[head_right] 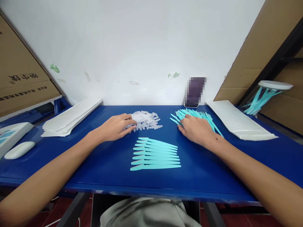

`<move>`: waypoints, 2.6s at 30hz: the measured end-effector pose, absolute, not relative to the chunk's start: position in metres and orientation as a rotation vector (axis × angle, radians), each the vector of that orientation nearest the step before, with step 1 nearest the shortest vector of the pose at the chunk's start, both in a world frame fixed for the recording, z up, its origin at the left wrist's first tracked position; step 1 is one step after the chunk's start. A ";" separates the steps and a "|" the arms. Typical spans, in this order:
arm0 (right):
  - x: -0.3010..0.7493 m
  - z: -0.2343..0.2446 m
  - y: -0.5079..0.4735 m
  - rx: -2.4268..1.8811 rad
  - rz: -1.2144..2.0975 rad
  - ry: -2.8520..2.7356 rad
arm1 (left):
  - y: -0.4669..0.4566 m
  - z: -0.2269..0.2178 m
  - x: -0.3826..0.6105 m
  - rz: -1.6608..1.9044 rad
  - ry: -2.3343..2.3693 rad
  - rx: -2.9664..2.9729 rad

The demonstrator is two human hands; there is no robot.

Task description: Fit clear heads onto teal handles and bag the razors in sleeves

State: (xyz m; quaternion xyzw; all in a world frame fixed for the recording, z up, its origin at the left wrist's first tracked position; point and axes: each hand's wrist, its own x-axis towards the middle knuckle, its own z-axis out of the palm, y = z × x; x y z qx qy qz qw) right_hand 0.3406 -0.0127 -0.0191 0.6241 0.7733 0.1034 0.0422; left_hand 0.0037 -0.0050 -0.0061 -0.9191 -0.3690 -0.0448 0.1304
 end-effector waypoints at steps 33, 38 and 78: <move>0.345 -0.011 -0.004 1.778 -0.455 2.605 | 0.005 -0.006 -0.006 -0.199 -1.132 -2.690; 0.325 -0.005 -0.018 1.614 -0.618 2.738 | 0.014 0.000 -0.021 -0.242 -1.228 -2.660; 0.298 -0.034 -0.020 1.478 -0.516 3.114 | -0.003 -0.011 0.007 -0.197 -0.809 -2.914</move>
